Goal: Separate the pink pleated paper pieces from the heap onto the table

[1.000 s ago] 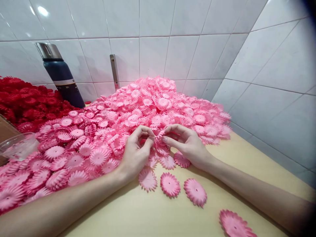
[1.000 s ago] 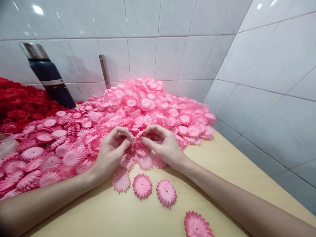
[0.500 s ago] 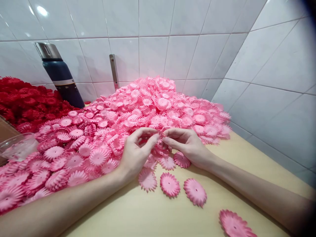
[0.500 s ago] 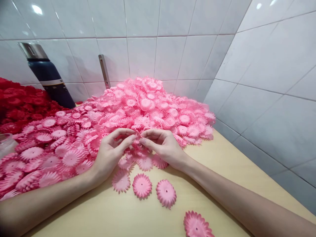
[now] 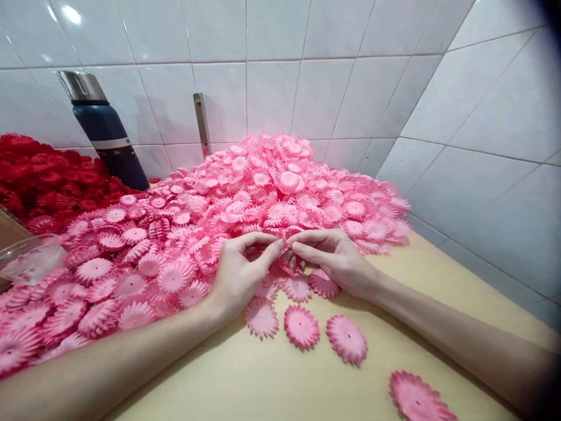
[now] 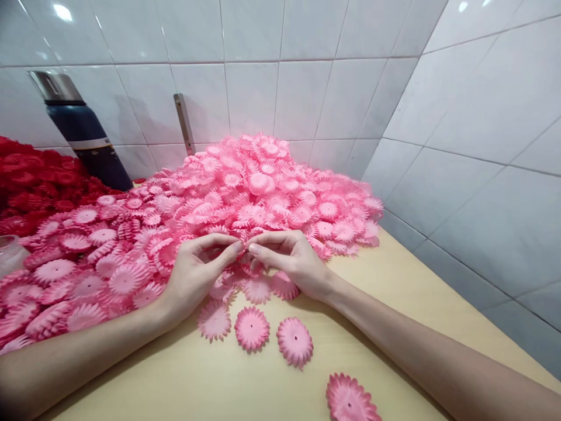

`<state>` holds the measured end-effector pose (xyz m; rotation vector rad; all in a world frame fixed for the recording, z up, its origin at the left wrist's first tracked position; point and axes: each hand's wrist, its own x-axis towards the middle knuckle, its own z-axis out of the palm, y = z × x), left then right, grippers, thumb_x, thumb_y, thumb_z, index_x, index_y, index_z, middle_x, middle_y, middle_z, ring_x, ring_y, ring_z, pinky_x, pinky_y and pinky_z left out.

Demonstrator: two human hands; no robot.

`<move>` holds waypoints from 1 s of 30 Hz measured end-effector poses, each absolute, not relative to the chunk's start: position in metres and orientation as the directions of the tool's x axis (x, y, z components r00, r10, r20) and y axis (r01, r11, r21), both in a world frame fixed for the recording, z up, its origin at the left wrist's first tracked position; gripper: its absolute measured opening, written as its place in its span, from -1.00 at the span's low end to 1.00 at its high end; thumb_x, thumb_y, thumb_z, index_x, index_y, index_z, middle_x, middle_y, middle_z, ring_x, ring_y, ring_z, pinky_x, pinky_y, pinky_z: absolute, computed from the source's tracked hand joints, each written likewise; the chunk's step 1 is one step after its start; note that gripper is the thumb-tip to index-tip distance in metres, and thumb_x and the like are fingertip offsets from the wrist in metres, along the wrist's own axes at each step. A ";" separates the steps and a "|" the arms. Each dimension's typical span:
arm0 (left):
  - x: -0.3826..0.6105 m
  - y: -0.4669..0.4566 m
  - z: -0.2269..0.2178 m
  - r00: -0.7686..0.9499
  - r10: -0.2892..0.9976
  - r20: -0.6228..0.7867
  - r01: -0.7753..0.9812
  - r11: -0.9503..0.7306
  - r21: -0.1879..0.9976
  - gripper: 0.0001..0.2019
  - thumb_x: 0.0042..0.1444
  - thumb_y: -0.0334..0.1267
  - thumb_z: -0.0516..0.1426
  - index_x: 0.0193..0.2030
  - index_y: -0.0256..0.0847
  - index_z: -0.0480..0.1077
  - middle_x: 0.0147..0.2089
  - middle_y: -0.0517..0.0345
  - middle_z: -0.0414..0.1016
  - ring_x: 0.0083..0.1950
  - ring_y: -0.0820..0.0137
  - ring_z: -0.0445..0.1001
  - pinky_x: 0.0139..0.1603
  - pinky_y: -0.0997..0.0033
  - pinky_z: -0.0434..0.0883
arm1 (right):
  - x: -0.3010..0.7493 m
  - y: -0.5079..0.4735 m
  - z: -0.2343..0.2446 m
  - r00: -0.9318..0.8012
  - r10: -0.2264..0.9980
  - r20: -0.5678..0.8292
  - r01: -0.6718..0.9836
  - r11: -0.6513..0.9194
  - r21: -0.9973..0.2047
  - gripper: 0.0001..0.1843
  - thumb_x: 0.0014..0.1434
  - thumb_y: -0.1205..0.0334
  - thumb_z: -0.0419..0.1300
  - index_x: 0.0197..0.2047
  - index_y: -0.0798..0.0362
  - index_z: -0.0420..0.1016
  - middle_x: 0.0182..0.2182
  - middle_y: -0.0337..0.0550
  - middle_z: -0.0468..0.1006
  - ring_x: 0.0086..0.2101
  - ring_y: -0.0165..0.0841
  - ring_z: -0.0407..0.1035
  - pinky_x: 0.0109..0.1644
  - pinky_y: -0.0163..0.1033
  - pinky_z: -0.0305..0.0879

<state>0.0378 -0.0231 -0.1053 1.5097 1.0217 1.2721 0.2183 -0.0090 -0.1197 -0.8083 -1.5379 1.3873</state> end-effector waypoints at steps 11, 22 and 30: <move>0.037 -0.023 -0.106 0.145 0.945 0.294 0.111 -0.311 0.944 -0.87 0.06 -0.27 0.23 -0.33 -0.28 0.56 -0.34 0.08 0.59 -0.30 0.37 0.52 -0.26 0.45 0.46 | 0.216 -0.010 -0.117 -0.380 0.903 0.198 0.010 0.218 -0.976 -0.76 0.11 0.11 0.29 -0.18 0.02 0.65 -0.41 -0.16 0.61 -0.43 -0.41 0.43 -0.34 -0.31 0.37; 0.037 -0.023 -0.108 0.153 0.945 0.290 0.096 -0.307 0.947 -0.89 0.07 -0.30 0.22 -0.31 -0.28 0.55 -0.31 0.08 0.59 -0.28 0.37 0.54 -0.23 0.45 0.48 | 0.215 -0.012 -0.114 -0.365 0.909 0.200 0.079 0.244 -0.966 -0.73 0.12 0.08 0.28 -0.20 0.07 0.64 -0.44 -0.14 0.58 -0.45 -0.42 0.37 -0.39 -0.32 0.32; 0.038 -0.023 -0.106 0.170 0.947 0.271 0.079 -0.288 0.954 -0.91 0.09 -0.33 0.20 -0.34 -0.30 0.52 -0.36 0.09 0.57 -0.30 0.38 0.53 -0.23 0.45 0.47 | 0.214 -0.011 -0.114 -0.396 0.900 0.180 0.006 0.198 -0.980 -0.77 0.15 0.10 0.25 -0.21 0.04 0.63 -0.42 -0.18 0.57 -0.41 -0.41 0.41 -0.33 -0.33 0.33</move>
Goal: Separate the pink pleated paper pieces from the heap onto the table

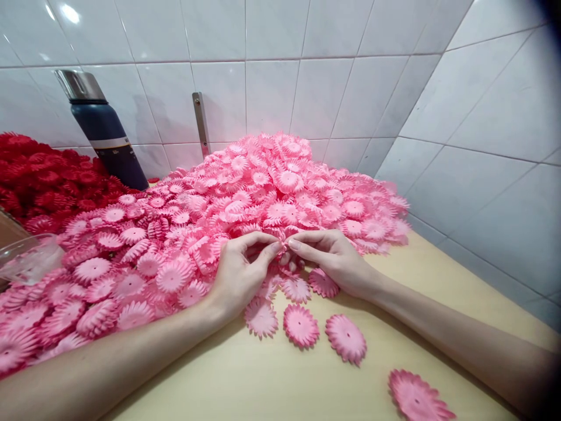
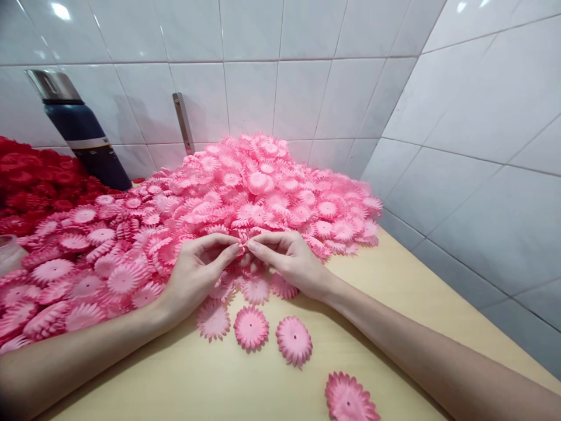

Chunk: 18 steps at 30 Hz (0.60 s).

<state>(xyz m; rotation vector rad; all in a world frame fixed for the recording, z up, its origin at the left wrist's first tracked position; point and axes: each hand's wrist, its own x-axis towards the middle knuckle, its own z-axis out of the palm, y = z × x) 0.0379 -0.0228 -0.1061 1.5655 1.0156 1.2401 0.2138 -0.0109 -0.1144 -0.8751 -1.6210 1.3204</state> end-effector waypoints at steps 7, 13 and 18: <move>0.037 -0.023 -0.107 0.189 0.943 0.275 0.106 -0.298 0.949 -0.89 0.11 -0.32 0.19 -0.32 -0.32 0.53 -0.37 0.08 0.56 -0.31 0.38 0.52 -0.23 0.44 0.46 | 0.213 -0.012 -0.112 -0.420 0.891 0.172 -0.012 0.185 -0.983 -0.77 0.18 0.09 0.23 -0.24 0.06 0.61 -0.43 -0.18 0.55 -0.42 -0.42 0.41 -0.30 -0.30 0.34; 0.036 -0.025 -0.104 0.237 0.934 0.267 0.102 -0.297 0.949 -0.78 0.18 -0.27 0.12 -0.32 -0.32 0.57 -0.34 0.05 0.58 -0.31 0.38 0.51 -0.24 0.44 0.43 | 0.212 -0.013 -0.112 -0.384 0.903 0.194 0.050 0.230 -0.972 -0.74 0.21 0.10 0.19 -0.29 0.09 0.61 -0.45 -0.16 0.56 -0.44 -0.43 0.39 -0.34 -0.32 0.31; 0.037 -0.027 -0.101 0.269 0.934 0.236 0.043 -0.257 0.966 -0.79 0.14 -0.23 0.17 -0.26 -0.32 0.58 -0.33 0.03 0.61 -0.29 0.33 0.56 -0.24 0.41 0.48 | 0.210 -0.012 -0.113 -0.357 0.913 0.198 0.053 0.231 -0.972 -0.74 0.19 0.09 0.21 -0.27 0.10 0.61 -0.46 -0.17 0.56 -0.46 -0.44 0.38 -0.38 -0.33 0.30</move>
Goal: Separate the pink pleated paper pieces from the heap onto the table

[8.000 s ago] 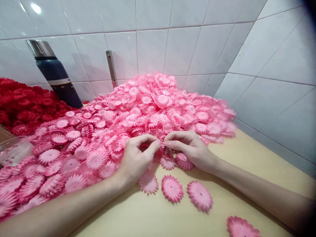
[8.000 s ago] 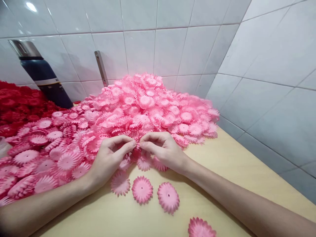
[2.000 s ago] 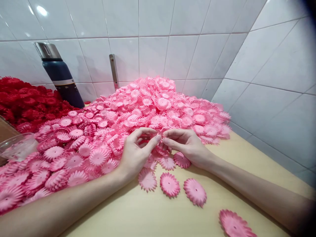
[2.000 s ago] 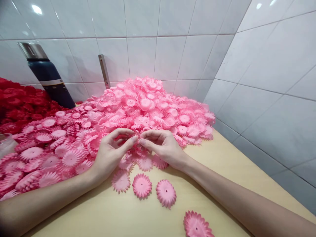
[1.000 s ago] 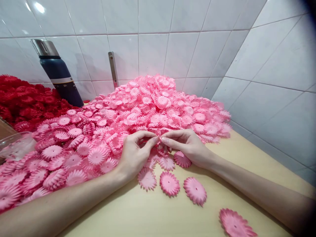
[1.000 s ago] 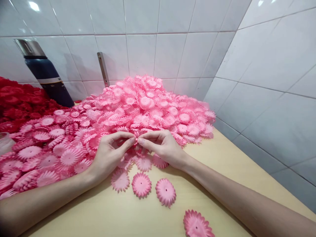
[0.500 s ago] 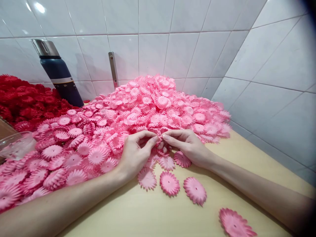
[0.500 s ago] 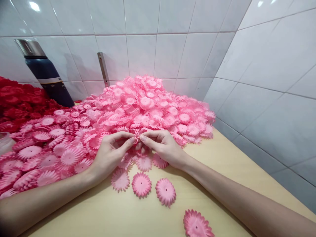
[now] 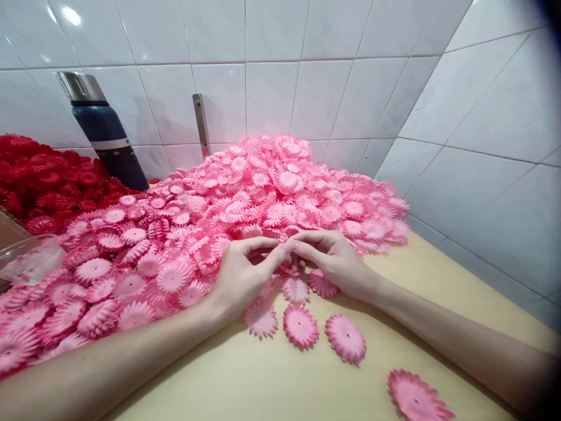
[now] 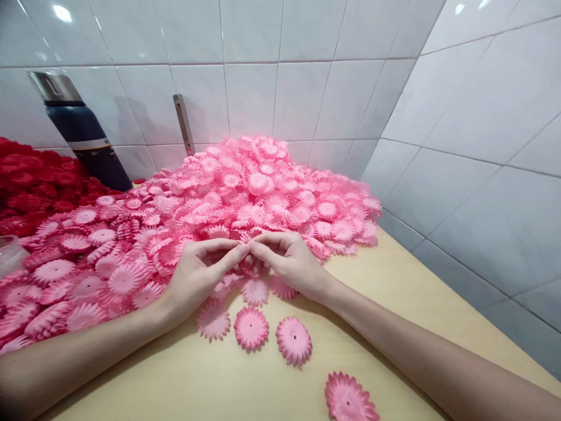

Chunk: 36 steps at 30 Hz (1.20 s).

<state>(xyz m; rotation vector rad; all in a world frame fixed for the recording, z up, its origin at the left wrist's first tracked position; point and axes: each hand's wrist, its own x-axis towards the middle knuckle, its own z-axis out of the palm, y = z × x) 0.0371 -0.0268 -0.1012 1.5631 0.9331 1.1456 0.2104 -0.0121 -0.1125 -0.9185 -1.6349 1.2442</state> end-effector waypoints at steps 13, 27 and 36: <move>0.035 -0.024 -0.107 0.031 0.966 0.257 0.057 -0.258 0.964 -0.91 0.03 -0.36 0.20 -0.44 -0.28 0.53 -0.23 0.09 0.56 -0.18 0.35 0.51 -0.15 0.40 0.47 | 0.210 -0.009 -0.120 -0.267 0.937 0.224 0.025 0.239 -0.971 -0.80 0.18 0.16 0.19 -0.39 0.10 0.48 -0.56 -0.26 0.46 -0.54 -0.45 0.35 -0.45 -0.33 0.29; 0.040 -0.029 -0.108 -0.034 0.948 0.317 -0.178 -0.318 0.931 -0.85 0.16 -0.29 0.11 -0.40 -0.22 0.24 -0.23 0.22 0.26 -0.38 0.54 0.40 -0.43 0.50 0.48 | 0.208 -0.008 -0.122 -0.054 0.970 0.239 0.178 0.245 -0.953 -0.81 0.11 0.27 0.16 -0.52 0.11 0.43 -0.64 -0.27 0.41 -0.61 -0.48 0.23 -0.54 -0.34 0.14; 0.039 -0.025 -0.111 -0.083 0.936 0.342 -0.244 -0.351 0.904 -0.88 0.21 -0.29 0.04 -0.35 -0.19 0.21 -0.31 0.24 0.30 -0.37 0.50 0.42 -0.38 0.45 0.46 | 0.209 -0.004 -0.125 -0.026 0.984 0.176 -0.091 0.173 -0.981 -0.77 0.12 0.27 0.13 -0.56 0.06 0.31 -0.67 -0.34 0.25 -0.65 -0.47 0.18 -0.60 -0.32 0.10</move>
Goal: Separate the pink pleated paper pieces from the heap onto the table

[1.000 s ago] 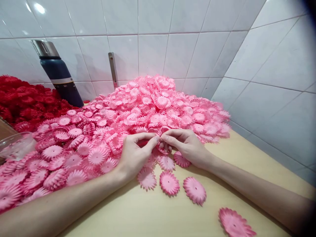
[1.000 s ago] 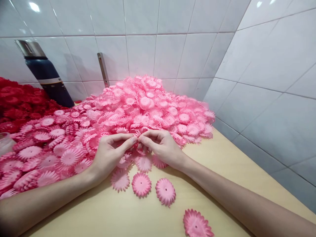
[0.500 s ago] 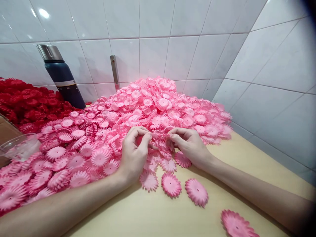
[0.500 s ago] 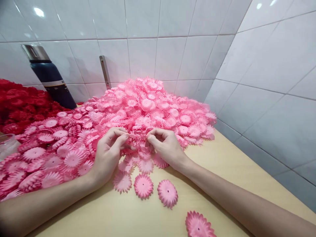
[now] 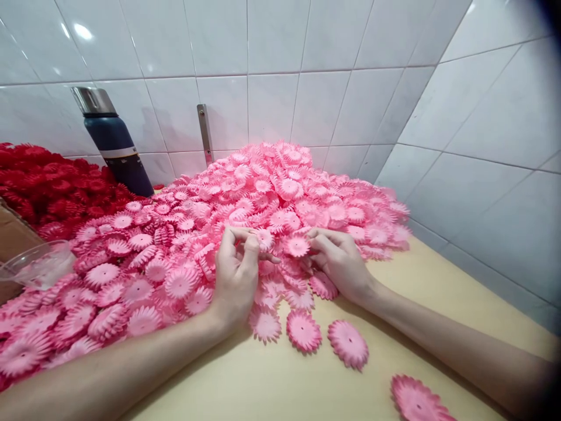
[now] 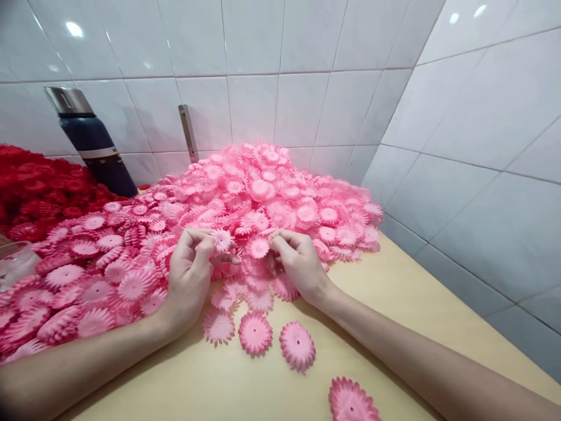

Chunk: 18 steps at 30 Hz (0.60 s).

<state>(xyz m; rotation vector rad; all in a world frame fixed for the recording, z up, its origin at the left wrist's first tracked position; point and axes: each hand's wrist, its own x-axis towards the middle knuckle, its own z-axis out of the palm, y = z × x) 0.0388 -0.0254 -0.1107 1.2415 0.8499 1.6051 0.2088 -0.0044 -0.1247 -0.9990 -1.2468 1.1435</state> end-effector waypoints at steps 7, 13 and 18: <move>0.037 -0.025 -0.110 -0.135 0.895 0.425 0.007 -0.428 0.904 -0.84 0.02 -0.52 0.13 -0.31 -0.21 0.31 -0.29 0.23 0.37 -0.23 0.48 0.39 -0.18 0.50 0.36 | 0.208 -0.009 -0.121 -0.135 0.967 0.217 -0.075 0.209 -0.975 -0.80 0.13 0.16 0.23 -0.43 0.10 0.52 -0.57 -0.25 0.43 -0.57 -0.45 0.23 -0.54 -0.33 0.13; 0.036 -0.025 -0.106 0.093 0.943 0.320 0.123 -0.330 0.936 -0.87 0.12 -0.24 0.17 -0.34 -0.27 0.45 -0.31 0.09 0.50 -0.25 0.37 0.46 -0.17 0.39 0.40 | 0.209 -0.015 -0.116 -0.261 0.935 0.241 0.026 0.257 -0.966 -0.79 0.17 0.13 0.21 -0.39 0.09 0.53 -0.54 -0.26 0.42 -0.52 -0.45 0.24 -0.45 -0.32 0.16; 0.037 -0.023 -0.108 0.153 0.936 0.317 0.124 -0.336 0.934 -0.84 0.09 -0.20 0.21 -0.33 -0.27 0.49 -0.31 0.07 0.56 -0.26 0.34 0.51 -0.17 0.38 0.43 | 0.208 -0.017 -0.113 -0.313 0.916 0.250 0.035 0.274 -0.961 -0.79 0.20 0.13 0.18 -0.35 0.08 0.54 -0.51 -0.24 0.42 -0.49 -0.45 0.25 -0.43 -0.33 0.17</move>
